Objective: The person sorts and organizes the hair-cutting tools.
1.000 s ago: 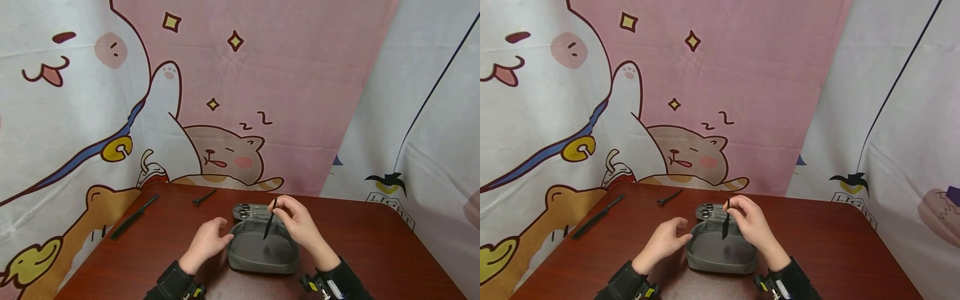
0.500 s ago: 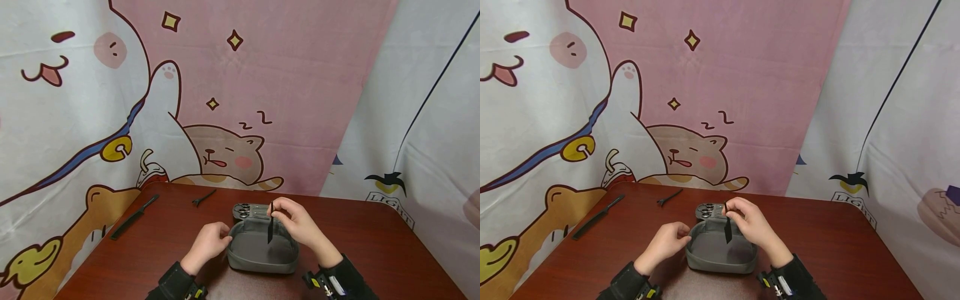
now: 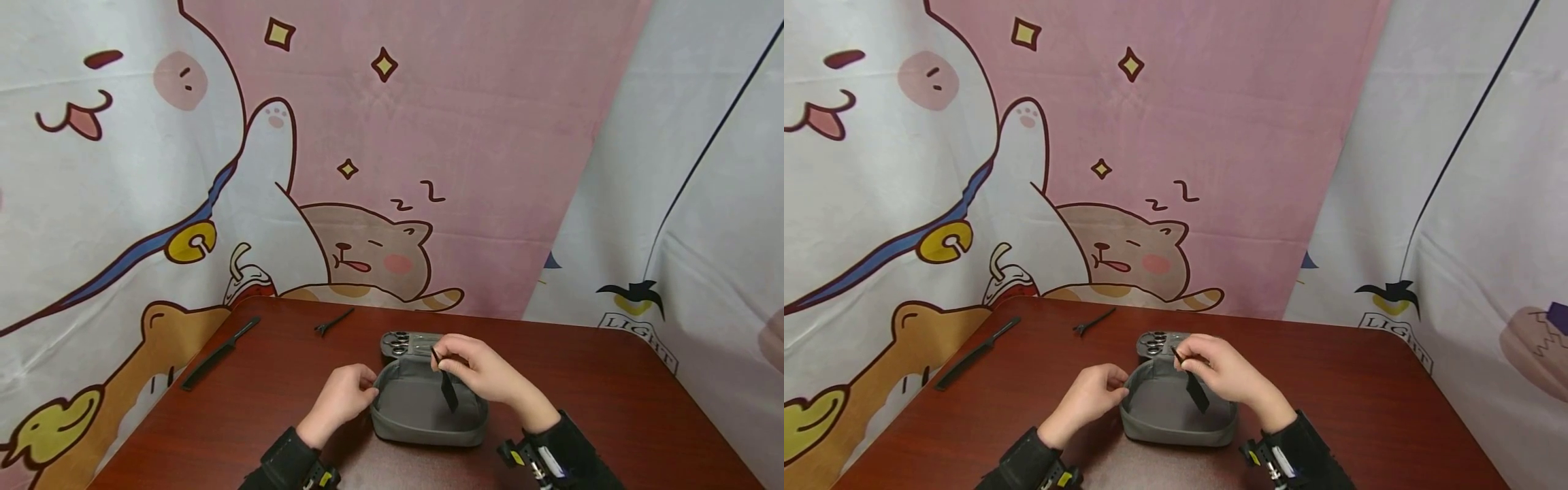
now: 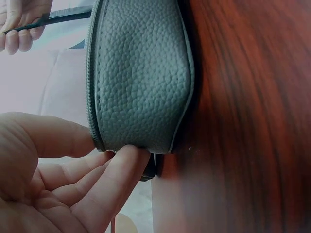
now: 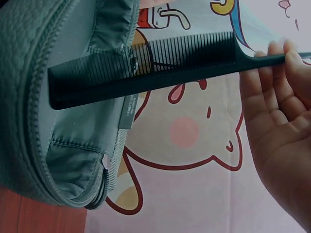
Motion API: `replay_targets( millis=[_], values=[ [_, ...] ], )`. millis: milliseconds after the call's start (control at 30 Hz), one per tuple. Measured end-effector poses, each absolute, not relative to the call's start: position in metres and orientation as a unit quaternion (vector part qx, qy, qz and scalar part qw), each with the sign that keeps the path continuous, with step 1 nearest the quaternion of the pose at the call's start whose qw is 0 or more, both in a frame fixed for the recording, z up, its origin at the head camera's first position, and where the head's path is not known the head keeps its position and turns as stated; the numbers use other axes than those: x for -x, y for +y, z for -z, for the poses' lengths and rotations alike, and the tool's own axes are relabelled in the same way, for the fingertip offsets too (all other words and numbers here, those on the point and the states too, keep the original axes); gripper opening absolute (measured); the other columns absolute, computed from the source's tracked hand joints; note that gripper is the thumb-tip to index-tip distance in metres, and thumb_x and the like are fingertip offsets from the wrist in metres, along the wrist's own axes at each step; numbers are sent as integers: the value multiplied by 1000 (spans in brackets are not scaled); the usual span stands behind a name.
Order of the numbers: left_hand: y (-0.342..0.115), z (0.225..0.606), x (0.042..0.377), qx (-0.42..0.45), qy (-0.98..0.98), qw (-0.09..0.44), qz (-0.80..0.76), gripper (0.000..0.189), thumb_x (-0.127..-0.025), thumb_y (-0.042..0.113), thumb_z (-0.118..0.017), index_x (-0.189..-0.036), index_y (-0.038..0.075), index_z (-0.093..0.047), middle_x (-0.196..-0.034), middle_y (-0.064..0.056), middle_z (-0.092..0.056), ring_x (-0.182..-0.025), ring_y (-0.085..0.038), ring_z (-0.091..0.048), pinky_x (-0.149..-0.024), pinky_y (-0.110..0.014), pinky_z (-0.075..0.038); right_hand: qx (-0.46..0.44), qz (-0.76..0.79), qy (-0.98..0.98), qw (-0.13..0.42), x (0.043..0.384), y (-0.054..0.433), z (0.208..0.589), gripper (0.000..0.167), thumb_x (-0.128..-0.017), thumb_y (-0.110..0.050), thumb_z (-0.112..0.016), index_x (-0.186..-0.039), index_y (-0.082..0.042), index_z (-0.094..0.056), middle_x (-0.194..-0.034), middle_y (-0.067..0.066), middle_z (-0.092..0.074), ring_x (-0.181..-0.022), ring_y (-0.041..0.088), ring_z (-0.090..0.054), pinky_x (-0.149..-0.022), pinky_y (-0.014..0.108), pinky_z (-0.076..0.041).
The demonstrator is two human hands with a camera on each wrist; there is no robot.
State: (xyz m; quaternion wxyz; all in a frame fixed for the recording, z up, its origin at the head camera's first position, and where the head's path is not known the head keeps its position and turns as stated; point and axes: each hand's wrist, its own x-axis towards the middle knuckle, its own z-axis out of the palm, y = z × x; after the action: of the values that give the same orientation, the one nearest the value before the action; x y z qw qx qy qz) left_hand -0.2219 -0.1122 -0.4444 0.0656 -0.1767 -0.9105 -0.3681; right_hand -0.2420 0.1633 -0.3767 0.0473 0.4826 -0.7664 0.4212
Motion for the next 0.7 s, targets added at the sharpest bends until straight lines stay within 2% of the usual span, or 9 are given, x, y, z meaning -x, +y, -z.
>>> replay_targets(
  millis=[267, 533, 700],
  values=[
    [-112, 445, 222, 172, -910, 64, 371, 10, -82, 3, -76, -91, 2, -71, -80, 0, -66, -73, -17, -63, -61, -31, -50, -529, -370, -763, 39, 244, 163, 375, 13, -96, -1, -59, -99, -14, -61, -94, -3, -62, -82, 12, -53, -72, 25, -46],
    [-112, 445, 221, 171, -911, 62, 370, 10, -82, 2, -76, -91, 3, -70, -80, -1, -66, -73, -18, -63, -61, -30, -49, -520, -332, -786, -25, 250, 160, 376, 5, -99, -12, -58, -98, -14, -62, -94, -7, -59, -81, 5, -50, -72, 24, -44],
    [-112, 444, 220, 169, -912, 56, 371, 11, -82, 3, -76, -91, 3, -70, -80, -1, -66, -73, -18, -63, -61, -30, -49, -518, -307, -797, -42, 254, 156, 377, 5, -99, -12, -58, -96, -15, -61, -92, -9, -57, -80, 4, -48, -71, 24, -42]
  ],
)
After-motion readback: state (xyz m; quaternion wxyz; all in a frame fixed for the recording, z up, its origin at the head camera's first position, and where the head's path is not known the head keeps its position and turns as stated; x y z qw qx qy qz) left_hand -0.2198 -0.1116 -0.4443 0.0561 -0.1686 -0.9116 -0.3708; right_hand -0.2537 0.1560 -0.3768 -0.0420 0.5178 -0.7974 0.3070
